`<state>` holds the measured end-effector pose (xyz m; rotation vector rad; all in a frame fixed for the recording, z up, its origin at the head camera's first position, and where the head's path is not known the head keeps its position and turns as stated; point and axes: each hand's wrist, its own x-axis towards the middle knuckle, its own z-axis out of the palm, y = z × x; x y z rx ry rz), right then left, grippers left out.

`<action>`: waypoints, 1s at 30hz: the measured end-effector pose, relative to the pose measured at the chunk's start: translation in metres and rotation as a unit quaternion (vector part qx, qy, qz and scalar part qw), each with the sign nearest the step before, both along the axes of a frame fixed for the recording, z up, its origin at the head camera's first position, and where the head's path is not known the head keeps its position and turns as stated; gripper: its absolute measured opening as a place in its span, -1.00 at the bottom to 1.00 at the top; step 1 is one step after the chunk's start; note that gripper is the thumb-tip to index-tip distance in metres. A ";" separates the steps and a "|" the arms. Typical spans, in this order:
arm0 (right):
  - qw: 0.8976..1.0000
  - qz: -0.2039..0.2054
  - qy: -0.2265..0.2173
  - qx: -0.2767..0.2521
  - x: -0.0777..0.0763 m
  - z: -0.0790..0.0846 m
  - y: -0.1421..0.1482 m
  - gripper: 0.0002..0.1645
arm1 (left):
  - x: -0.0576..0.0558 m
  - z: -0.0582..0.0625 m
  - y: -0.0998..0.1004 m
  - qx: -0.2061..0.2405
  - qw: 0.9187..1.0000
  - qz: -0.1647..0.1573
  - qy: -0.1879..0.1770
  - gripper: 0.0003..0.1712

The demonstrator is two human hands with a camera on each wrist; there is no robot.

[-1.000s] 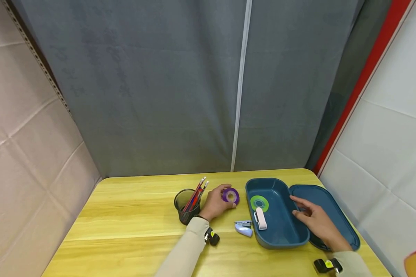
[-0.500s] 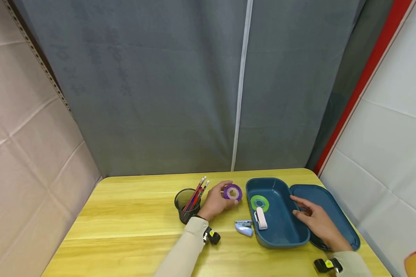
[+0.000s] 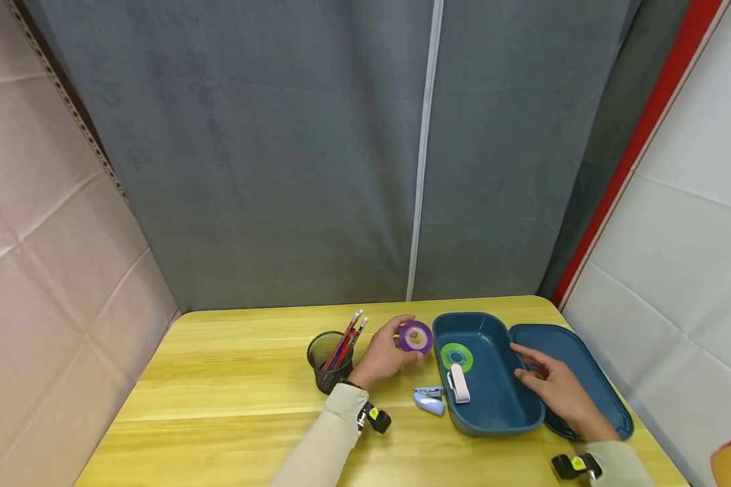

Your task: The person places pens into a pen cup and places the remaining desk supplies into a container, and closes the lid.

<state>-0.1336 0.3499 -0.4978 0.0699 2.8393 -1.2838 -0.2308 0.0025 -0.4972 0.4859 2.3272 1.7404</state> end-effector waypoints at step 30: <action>1.000 -0.002 0.000 0.005 -0.002 -0.004 0.001 -0.28 | 0.027 0.016 0.048 0.021 0.997 -0.074 -0.024 -0.15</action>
